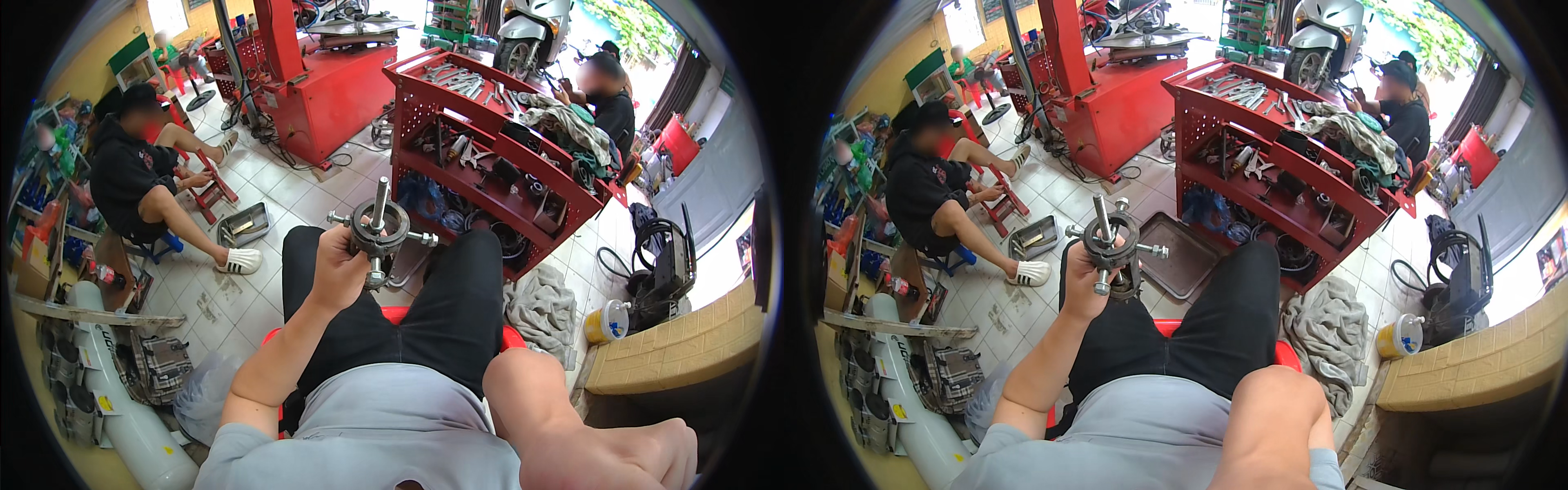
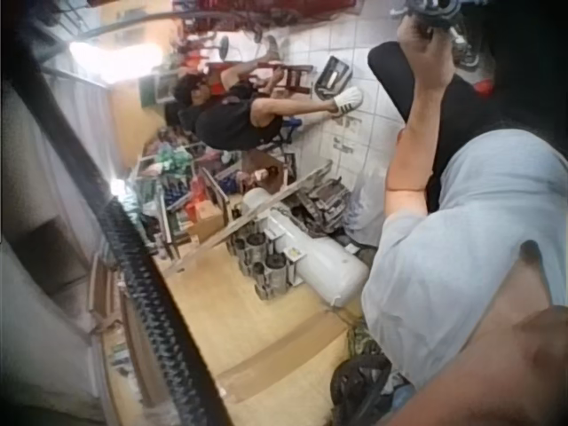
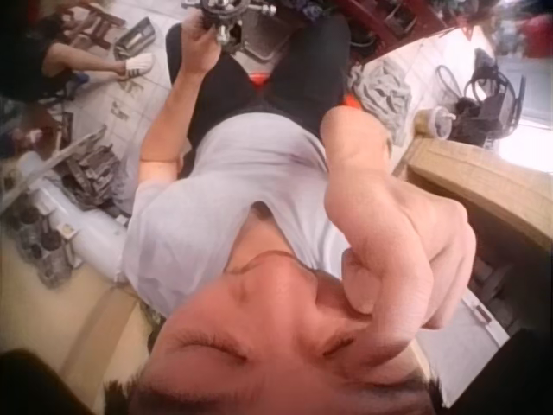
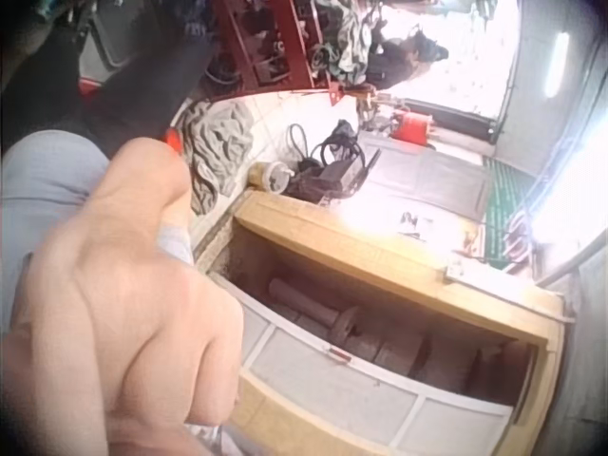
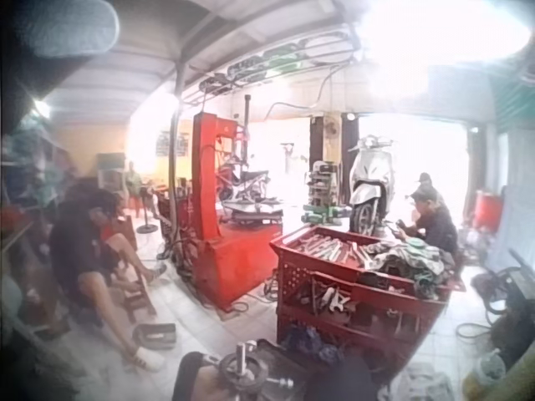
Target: The person sits in a workshop and manipulates a small metallic mechanical component, likely a carburetor, using a small tool. They repeatedly insert the tool into the component, rotate it, and adjust the assembly while holding it in their hands.
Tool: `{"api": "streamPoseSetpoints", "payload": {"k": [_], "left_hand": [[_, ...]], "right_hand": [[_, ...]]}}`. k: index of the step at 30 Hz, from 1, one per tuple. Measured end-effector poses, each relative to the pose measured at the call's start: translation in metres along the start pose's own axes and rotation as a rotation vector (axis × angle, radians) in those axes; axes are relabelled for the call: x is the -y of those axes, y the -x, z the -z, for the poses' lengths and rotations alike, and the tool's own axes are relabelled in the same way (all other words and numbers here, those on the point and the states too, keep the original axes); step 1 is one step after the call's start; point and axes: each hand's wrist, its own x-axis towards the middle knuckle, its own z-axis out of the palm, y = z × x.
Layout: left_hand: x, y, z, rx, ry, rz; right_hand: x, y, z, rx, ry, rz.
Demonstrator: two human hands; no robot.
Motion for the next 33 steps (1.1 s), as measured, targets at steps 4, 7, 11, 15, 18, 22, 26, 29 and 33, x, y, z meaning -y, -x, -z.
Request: {"api": "streamPoseSetpoints", "payload": {"k": [4, 7, 11, 15, 18, 22, 26, 29, 33], "left_hand": [[-0.003, 0.001, -0.002, -0.002, 0.012, 0.005], [-0.002, 0.002, 0.0, 0.004, 0.001, -0.005], [-0.001, 0.002, 0.002, 0.008, 0.003, -0.009], [-0.001, -0.002, -0.008, 0.005, 0.057, -0.009], [-0.002, 0.001, -0.002, -0.002, 0.053, 0.027], [-0.004, 0.008, 0.016, 0.005, -0.001, 0.042], [-0.002, 0.003, -0.002, 0.029, 0.062, 0.078], [-0.002, 0.006, -0.005, 0.012, -0.013, 0.067], [-0.008, 0.007, -0.003, 0.093, -0.174, -0.034]], "right_hand": [[0.017, 0.008, -0.013, -0.048, -0.007, -0.107], [0.024, 0.008, -0.018, -0.054, -0.147, -0.199], [0.025, 0.003, -0.021, -0.108, -0.229, -0.29], [0.01, 0.005, -0.008, 0.015, -0.209, -0.187], [-0.004, 0.019, 0.005, -0.032, 0.002, -0.209], [-0.026, 0.059, 0.024, -0.274, 0.568, -0.414], [-0.043, 0.081, 0.081, -0.43, 1.089, -0.962], [-0.049, 0.102, 0.094, -0.397, 1.109, -1.055], [-0.042, 0.107, 0.102, -0.258, 0.93, -1.267]]}}
